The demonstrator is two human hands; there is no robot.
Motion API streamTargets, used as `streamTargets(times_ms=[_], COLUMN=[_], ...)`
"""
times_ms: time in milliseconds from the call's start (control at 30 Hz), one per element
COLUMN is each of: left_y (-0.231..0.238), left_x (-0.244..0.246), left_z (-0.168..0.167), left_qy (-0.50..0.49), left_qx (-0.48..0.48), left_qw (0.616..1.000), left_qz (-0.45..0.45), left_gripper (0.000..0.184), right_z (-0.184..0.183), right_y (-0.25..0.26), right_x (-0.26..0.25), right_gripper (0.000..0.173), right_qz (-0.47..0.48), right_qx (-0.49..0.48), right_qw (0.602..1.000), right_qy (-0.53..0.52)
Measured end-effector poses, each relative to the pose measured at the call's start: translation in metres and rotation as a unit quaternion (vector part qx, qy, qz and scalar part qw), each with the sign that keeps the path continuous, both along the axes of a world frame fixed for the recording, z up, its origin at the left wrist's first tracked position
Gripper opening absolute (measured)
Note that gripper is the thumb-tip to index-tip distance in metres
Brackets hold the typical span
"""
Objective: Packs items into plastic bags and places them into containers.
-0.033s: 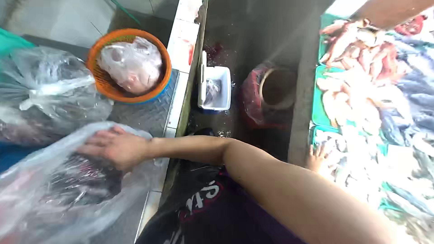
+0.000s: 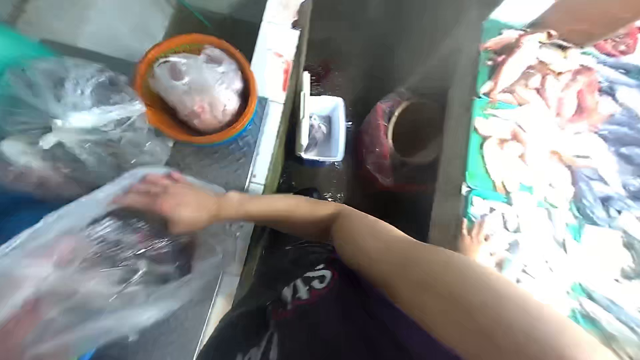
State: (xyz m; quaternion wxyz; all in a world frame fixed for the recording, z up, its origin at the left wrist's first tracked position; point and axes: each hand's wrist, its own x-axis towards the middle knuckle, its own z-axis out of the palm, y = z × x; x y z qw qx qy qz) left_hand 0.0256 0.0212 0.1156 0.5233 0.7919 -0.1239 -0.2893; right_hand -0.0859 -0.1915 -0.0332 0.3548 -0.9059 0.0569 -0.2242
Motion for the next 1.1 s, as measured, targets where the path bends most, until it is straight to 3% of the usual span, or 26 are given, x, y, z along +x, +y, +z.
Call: streamTargets(times_ms=[33,100,167,200,300,433,533,633,667,733,833,933,1000,1100], left_y=[0.0,-0.014,-0.043,-0.052,-0.052,-0.021,0.012,0.082,0.113,0.15,0.161,0.154,0.161,0.177], left_x=[0.002,0.02,0.025,0.022,0.018,0.007,-0.011,0.014,0.028,0.027,-0.018,-0.061,-0.072,-0.075], left_z=[-0.008,-0.014,-0.005,0.005,0.044,0.084,0.093,0.068,0.056,0.034,0.019,0.007,-0.015,-0.053], left_qy=[0.04,0.086,0.087,0.082,0.047,-0.06,-0.194,-0.271,-0.262,-0.269,-0.268,-0.223,-0.209,-0.19], left_qx=[-0.067,-0.086,0.006,0.015,-0.025,-0.153,-0.225,-0.286,-0.293,-0.267,-0.163,-0.054,-0.018,0.001], left_qw=[0.993,0.981,0.994,0.996,0.998,0.986,0.947,0.915,0.918,0.922,0.929,0.943,0.952,0.958], left_qz=[-0.087,-0.148,-0.06,-0.022,-0.027,0.036,0.126,0.091,0.054,0.083,0.195,0.24,0.224,0.213], left_gripper=[0.021,0.03,0.029,0.029,0.029,0.015,0.004,0.014,0.023,0.024,0.012,0.01,0.015,0.018], right_z=[0.004,0.011,0.01,0.007,0.0,-0.001,0.006,0.007,0.005,0.009,0.031,0.044,0.04,0.035], right_y=[-0.009,-0.027,-0.041,-0.047,-0.063,-0.05,-0.023,-0.001,0.006,0.016,0.025,0.022,0.02,0.023], right_x=[0.006,0.025,0.046,0.054,0.057,0.012,-0.019,-0.015,-0.011,-0.008,-0.025,-0.032,-0.024,0.004], right_gripper=[0.075,0.076,0.084,0.084,0.073,0.052,0.034,0.023,0.022,0.027,0.028,0.027,0.019,0.026], right_qz=[-0.002,0.048,0.103,0.12,0.131,0.131,0.169,0.241,0.259,0.276,0.285,0.296,0.284,0.243], right_qx=[0.037,0.071,0.073,0.081,0.098,-0.053,-0.153,-0.203,-0.215,-0.237,-0.239,-0.26,-0.252,-0.25], right_qw=[0.998,0.996,0.992,0.989,0.98,0.99,0.972,0.947,0.941,0.924,0.878,0.837,0.859,0.873], right_qy=[-0.053,-0.041,0.018,0.039,0.116,0.029,-0.059,-0.06,-0.019,0.119,0.302,0.38,0.342,0.342])
